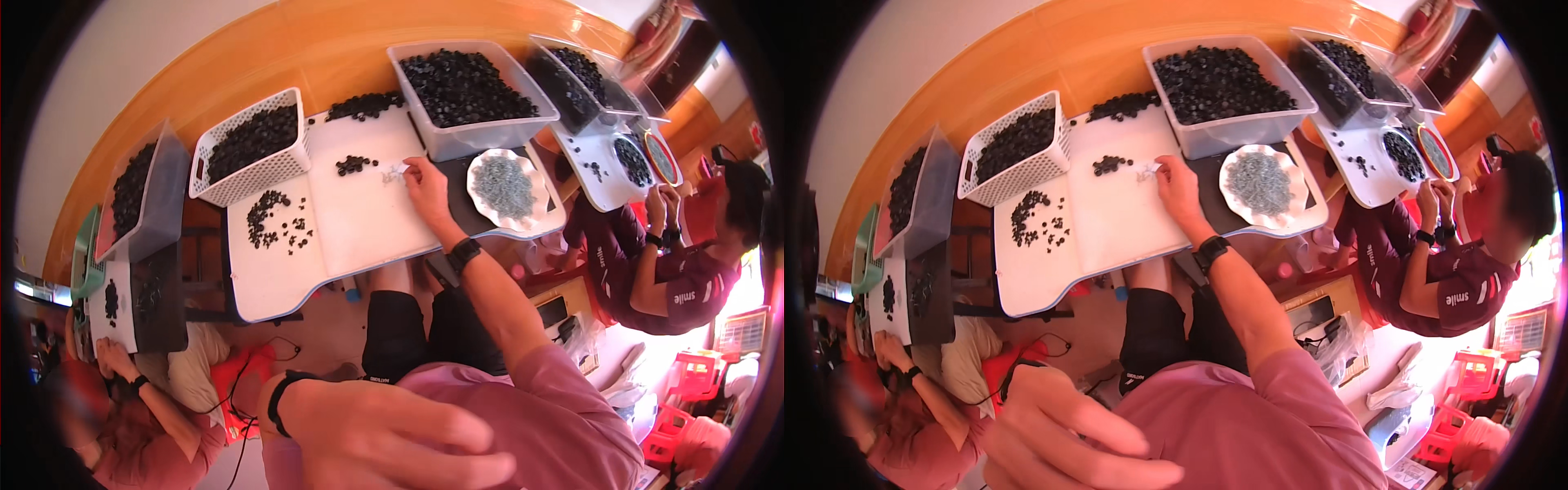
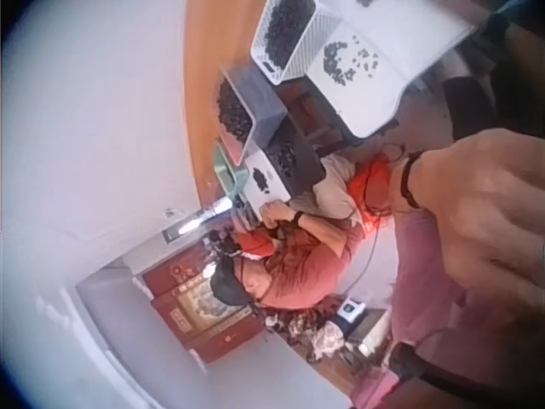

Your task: Assembling small white plastic inserts into black circular plastic bases.

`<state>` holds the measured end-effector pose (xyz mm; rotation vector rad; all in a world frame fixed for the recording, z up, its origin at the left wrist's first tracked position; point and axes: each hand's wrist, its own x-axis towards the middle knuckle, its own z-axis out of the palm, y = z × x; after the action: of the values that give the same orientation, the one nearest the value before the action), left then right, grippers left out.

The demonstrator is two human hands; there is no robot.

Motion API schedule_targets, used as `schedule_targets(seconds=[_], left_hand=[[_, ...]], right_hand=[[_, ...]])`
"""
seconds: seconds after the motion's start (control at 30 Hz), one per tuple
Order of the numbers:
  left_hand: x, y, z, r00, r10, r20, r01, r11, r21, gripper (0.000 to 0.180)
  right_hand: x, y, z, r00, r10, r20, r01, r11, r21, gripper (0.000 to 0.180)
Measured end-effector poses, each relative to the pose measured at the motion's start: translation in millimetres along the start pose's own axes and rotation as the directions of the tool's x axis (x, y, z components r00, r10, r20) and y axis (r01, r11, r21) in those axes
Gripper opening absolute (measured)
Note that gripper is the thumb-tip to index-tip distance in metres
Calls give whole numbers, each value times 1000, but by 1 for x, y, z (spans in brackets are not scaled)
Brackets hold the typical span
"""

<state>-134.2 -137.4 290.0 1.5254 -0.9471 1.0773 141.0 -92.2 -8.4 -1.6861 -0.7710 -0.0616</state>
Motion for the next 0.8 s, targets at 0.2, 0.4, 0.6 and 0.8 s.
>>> schedule_targets(seconds=[0.2, 0.4, 0.6, 0.8], left_hand=[[-54, -55, -34, 742, -615, -268, 646, 549, 530, 15], [-168, -198, -71, 764, -560, -320, 527, 257, 810, 25], [-198, -226, -71, 704, -634, -320, 517, 150, 843, 23], [-208, -235, -67, 603, -625, -496, 668, 55, 742, 13]], right_hand=[[-11, -4, -11, 986, 107, 126, -123, 985, 120, 20], [-12, -14, -14, 977, 109, 182, -154, 956, 250, 13], [-9, -28, -19, 960, 121, 251, -185, 951, 250, 10], [-6, -17, -15, 961, 70, 267, -123, 975, 185, 14]])
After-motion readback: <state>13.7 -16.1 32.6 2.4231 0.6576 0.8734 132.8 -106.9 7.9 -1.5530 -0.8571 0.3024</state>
